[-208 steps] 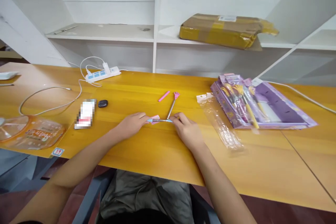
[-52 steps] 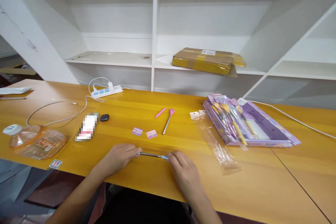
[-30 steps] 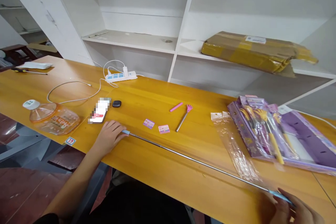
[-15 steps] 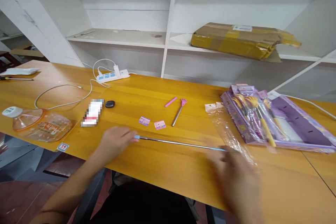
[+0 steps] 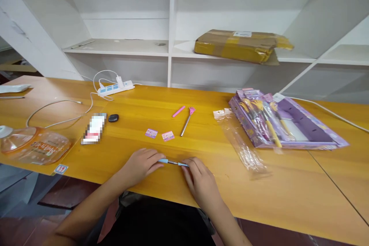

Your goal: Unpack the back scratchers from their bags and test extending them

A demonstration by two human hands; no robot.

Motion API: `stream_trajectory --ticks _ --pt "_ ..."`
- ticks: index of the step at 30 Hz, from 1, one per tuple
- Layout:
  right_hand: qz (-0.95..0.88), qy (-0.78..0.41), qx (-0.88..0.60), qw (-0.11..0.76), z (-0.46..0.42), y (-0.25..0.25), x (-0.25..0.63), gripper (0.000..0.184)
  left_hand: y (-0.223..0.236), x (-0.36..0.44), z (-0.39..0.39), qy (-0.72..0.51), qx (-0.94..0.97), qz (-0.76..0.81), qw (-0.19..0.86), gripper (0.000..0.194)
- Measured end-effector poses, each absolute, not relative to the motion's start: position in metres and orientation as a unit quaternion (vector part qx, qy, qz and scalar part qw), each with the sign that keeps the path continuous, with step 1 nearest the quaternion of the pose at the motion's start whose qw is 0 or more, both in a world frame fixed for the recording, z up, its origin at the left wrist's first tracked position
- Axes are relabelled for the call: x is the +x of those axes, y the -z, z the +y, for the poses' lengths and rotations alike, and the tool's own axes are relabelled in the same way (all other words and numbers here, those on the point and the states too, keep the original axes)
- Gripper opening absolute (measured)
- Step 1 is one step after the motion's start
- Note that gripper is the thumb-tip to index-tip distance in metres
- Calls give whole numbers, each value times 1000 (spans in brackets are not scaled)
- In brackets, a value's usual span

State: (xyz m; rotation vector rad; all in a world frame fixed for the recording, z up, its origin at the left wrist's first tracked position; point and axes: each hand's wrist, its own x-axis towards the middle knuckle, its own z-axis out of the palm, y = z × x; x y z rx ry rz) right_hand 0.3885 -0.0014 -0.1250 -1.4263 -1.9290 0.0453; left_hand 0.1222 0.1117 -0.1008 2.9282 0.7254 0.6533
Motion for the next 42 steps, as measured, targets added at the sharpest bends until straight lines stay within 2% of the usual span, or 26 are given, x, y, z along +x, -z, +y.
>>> stream_trajectory --ticks 5,14,20,22,25,30,34,42 --pt "-755 -35 -546 362 3 126 388 15 101 121 114 -183 955 232 -9 26" --pt "-768 73 -514 376 2 114 390 17 88 113 119 -171 957 214 -94 32" --pt "-686 170 -599 377 -45 78 521 25 40 -19 156 -230 904 290 -216 32" --pt "-631 227 -634 385 -66 79 570 18 34 -59 166 -250 878 322 -250 27" --pt "-606 190 -670 384 -82 98 603 18 44 -76 170 -259 884 317 -226 24" --pt "-529 96 -741 403 -72 143 592 36 81 -48 162 -312 883 314 -155 31" --pt "-440 18 -773 457 -63 156 590 47 95 -37 161 -318 887 317 -109 34" --pt "-369 91 -784 491 -63 146 591 54 88 -27 165 -308 893 323 -63 36"
